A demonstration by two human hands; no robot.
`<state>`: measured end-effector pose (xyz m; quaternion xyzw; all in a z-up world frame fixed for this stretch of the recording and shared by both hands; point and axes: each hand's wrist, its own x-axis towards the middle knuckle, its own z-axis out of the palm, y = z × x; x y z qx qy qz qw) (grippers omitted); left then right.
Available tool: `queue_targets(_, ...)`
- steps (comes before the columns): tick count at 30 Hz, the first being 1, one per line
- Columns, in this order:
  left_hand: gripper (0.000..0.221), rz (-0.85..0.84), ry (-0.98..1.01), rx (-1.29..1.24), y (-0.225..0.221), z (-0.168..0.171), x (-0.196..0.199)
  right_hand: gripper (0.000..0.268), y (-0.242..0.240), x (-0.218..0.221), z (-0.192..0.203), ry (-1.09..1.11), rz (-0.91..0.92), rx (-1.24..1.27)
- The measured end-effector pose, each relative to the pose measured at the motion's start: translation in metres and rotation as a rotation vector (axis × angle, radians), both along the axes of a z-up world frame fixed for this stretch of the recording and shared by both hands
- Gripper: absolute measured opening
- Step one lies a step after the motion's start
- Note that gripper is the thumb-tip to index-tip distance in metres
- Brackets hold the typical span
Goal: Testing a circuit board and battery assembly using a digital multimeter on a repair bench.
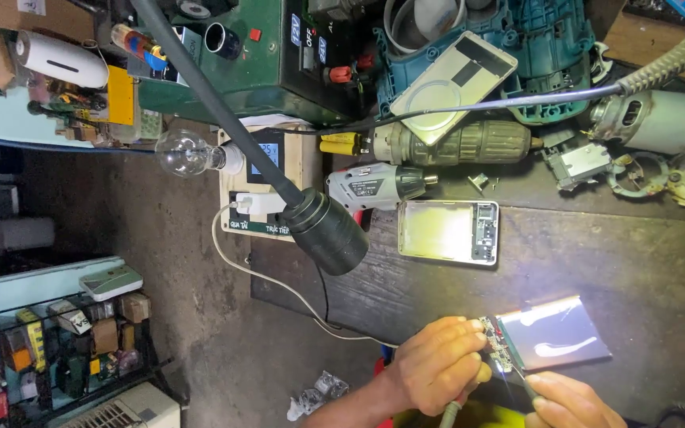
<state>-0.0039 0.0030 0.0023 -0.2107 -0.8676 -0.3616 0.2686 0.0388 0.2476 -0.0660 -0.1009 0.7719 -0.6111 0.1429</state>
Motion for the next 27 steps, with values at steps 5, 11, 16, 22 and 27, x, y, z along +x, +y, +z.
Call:
queue_targets(5,0.028,0.028,0.02,0.008,0.001,0.005,-0.003,0.029,0.006,0.003,-0.003,-0.044,0.088,-0.009)
queue_targets(11,0.023,-0.017,-0.087,0.045,-0.006,-0.016,0.018,0.024,-0.025,-0.03,0.025,0.314,0.015,0.069)
queue_targets(16,0.018,-0.047,-0.123,-0.022,-0.004,-0.029,0.019,0.02,-0.021,-0.044,0.023,0.615,0.134,-0.001)
queue_targets(22,0.018,-0.073,-0.149,-0.043,-0.004,-0.035,0.024,0.022,-0.025,-0.05,0.027,0.619,0.096,-0.037)
queue_targets(27,0.017,-0.058,-0.158,0.009,0.004,-0.033,0.021,0.021,-0.024,-0.051,0.028,0.626,0.077,-0.067)
